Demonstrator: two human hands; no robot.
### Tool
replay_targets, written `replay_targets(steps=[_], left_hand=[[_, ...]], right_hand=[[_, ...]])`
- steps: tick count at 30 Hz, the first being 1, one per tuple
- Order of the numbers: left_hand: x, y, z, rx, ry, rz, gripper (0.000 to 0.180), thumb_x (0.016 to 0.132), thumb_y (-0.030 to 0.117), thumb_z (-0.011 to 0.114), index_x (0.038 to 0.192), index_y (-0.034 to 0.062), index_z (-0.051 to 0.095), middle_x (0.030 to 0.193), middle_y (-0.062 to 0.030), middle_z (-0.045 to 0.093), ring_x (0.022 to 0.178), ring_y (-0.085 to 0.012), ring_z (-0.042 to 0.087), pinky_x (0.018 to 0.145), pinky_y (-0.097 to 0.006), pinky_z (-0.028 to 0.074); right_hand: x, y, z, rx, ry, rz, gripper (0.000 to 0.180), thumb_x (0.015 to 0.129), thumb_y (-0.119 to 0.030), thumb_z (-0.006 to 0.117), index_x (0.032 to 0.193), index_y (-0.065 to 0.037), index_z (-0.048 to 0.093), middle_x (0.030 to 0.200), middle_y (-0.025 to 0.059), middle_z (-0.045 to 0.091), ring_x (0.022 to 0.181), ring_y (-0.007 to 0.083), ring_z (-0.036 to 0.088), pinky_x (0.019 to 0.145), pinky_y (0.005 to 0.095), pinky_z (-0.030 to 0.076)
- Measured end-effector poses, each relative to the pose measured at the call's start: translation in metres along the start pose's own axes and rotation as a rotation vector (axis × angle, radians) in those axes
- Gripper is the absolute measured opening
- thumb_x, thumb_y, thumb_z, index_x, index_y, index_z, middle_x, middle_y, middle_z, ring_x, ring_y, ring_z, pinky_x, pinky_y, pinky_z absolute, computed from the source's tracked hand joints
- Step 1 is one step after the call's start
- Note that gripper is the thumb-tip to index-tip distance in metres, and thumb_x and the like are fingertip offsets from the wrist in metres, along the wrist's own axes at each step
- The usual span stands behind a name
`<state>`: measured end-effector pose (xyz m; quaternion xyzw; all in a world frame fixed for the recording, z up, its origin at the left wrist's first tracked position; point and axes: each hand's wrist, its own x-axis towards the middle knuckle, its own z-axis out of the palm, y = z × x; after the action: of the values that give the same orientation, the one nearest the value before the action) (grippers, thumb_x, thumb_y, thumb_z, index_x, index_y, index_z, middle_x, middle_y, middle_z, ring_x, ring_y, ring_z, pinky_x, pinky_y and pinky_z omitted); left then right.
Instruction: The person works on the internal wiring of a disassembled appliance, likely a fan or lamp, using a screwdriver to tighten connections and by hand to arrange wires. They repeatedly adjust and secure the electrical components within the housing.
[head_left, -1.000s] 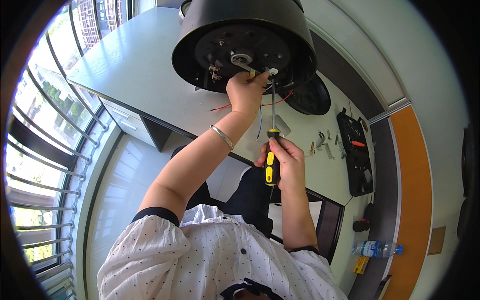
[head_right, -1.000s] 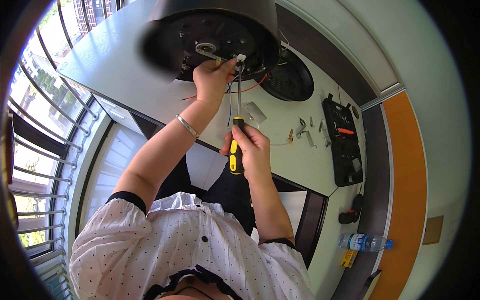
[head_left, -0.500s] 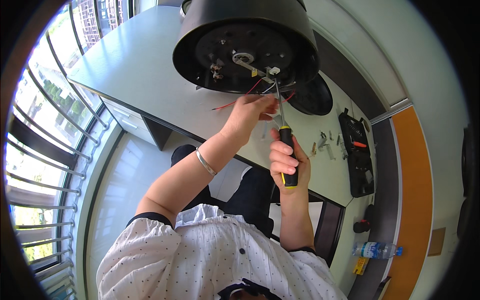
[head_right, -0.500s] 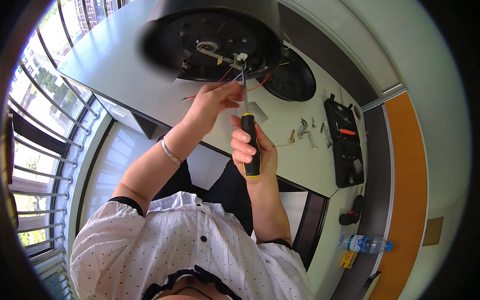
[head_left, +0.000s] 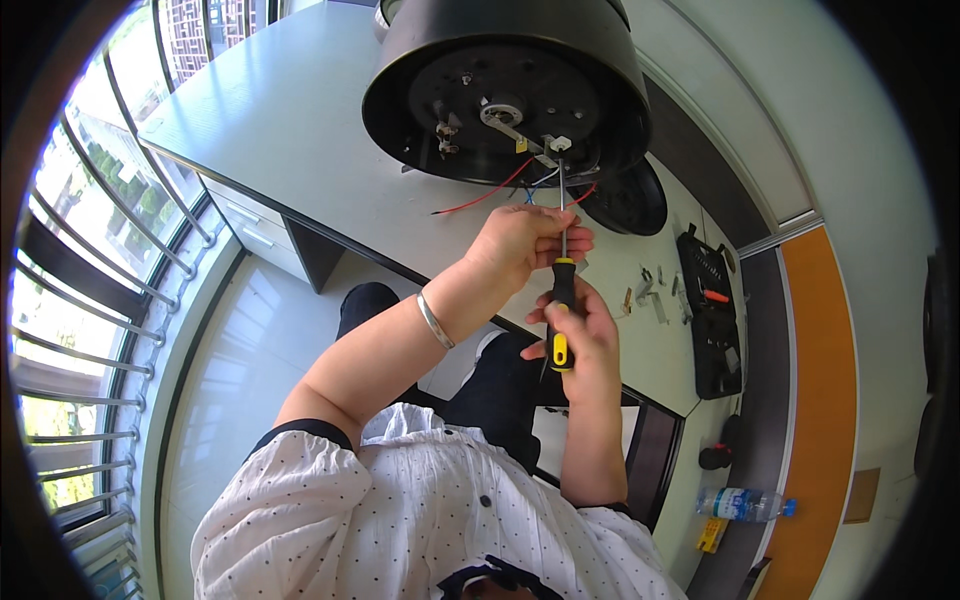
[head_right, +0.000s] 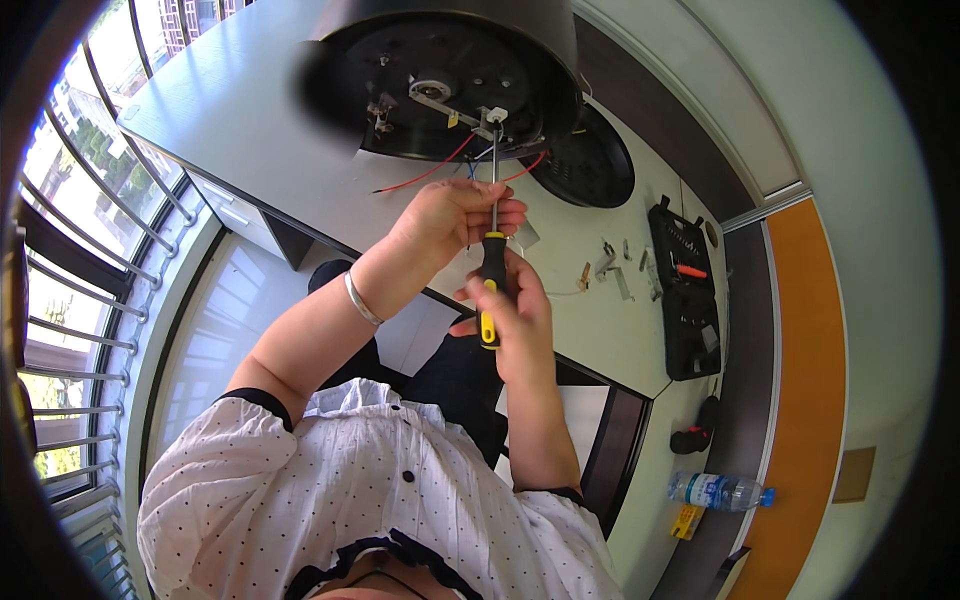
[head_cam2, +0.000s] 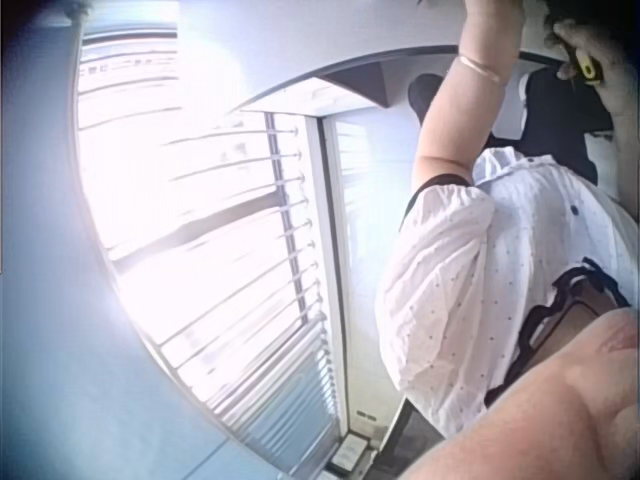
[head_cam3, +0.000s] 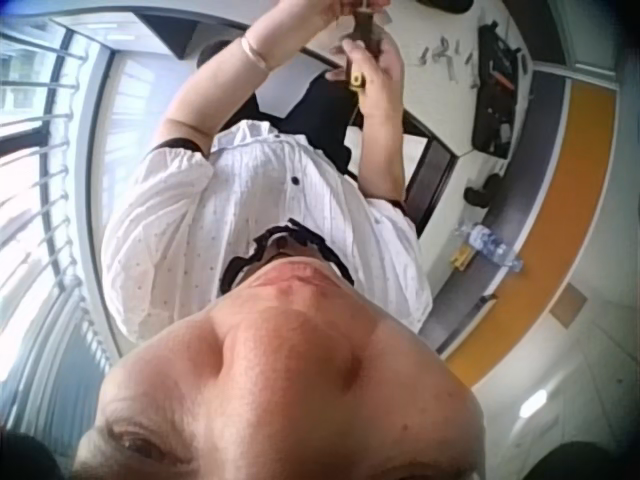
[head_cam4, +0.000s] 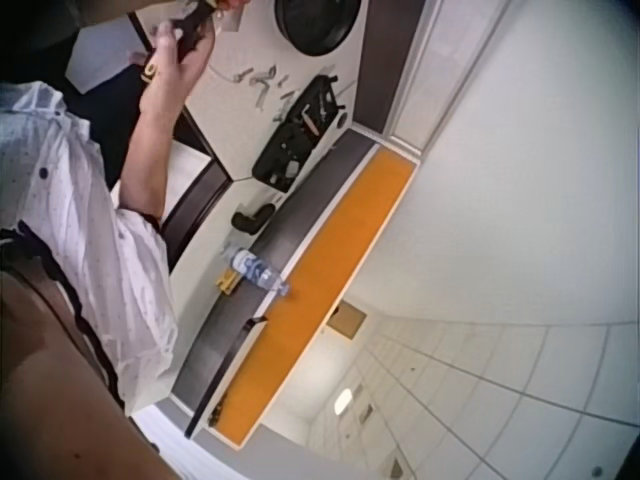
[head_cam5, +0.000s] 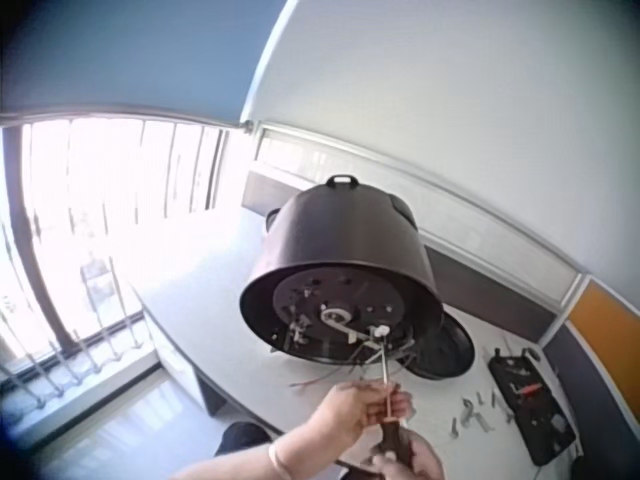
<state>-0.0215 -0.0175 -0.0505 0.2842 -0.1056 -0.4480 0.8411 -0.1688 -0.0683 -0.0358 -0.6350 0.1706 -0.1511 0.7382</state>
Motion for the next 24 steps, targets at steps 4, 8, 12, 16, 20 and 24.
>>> replay_targets(steps=[4,8,12,16,20,24], left_hand=[[-0.001,0.0,0.002,0.01,0.045,0.022,0.023,0.086,0.012,0.061,0.095,-0.0078,0.056,0.091,-0.0197,0.063,0.084,-0.0267,0.063,0.078,-0.036,0.051],[-0.005,0.004,0.007,0.054,0.091,0.033,0.022,0.085,0.012,0.062,0.094,-0.0074,0.057,0.091,-0.0205,0.063,0.083,-0.0275,0.063,0.079,-0.037,0.052],[-0.006,0.018,0.007,0.173,-0.008,-0.005,0.023,0.086,0.012,0.061,0.095,-0.0083,0.057,0.092,-0.0216,0.063,0.087,-0.0298,0.064,0.081,-0.038,0.052],[-0.003,0.024,0.002,0.18,-0.137,0.0,0.022,0.089,0.011,0.056,0.096,-0.0095,0.056,0.095,-0.023,0.062,0.089,-0.0318,0.064,0.083,-0.039,0.052],[0.002,0.02,0.004,0.215,-0.082,0.017,0.02,0.09,0.009,0.053,0.096,-0.0097,0.056,0.097,-0.0238,0.061,0.091,-0.033,0.063,0.084,-0.041,0.051],[0.006,0.014,0.002,0.114,-0.01,0.046,0.019,0.085,0.005,0.058,0.094,-0.0111,0.056,0.091,-0.0232,0.063,0.086,-0.033,0.064,0.079,-0.042,0.054]], right_hand=[[-0.012,0.018,-0.004,-0.474,0.059,-0.295,0.06,0.076,-0.005,0.067,0.129,0.001,0.04,0.093,0.0045,0.052,0.069,0.0076,0.052,0.049,0.0182,0.043],[-0.012,0.021,0.003,-0.448,0.105,-0.307,0.048,0.08,-0.001,0.057,0.126,0.002,0.045,0.086,0.0016,0.052,0.057,0.0055,0.047,0.043,0.0169,0.032],[-0.014,0.004,0.007,-0.05,0.087,-0.123,0.044,0.079,-0.003,0.048,0.122,0.006,0.045,0.086,0.0072,0.053,0.054,0.0081,0.046,0.039,0.0173,0.026],[-0.01,0.003,-0.005,0.356,-0.034,0.045,0.045,0.081,-0.008,0.047,0.123,0.006,0.041,0.092,0.0121,0.051,0.055,0.0129,0.047,0.037,0.0196,0.027],[-0.002,0.015,-0.018,0.859,-0.308,0.176,0.046,0.083,-0.014,0.048,0.124,0.004,0.039,0.097,0.0129,0.049,0.061,0.0152,0.049,0.037,0.0207,0.028],[-0.006,0.001,-0.013,0.462,-0.116,0.15,0.047,0.084,-0.011,0.05,0.128,0.001,0.038,0.098,0.0112,0.052,0.065,0.0133,0.051,0.038,0.0202,0.034]])
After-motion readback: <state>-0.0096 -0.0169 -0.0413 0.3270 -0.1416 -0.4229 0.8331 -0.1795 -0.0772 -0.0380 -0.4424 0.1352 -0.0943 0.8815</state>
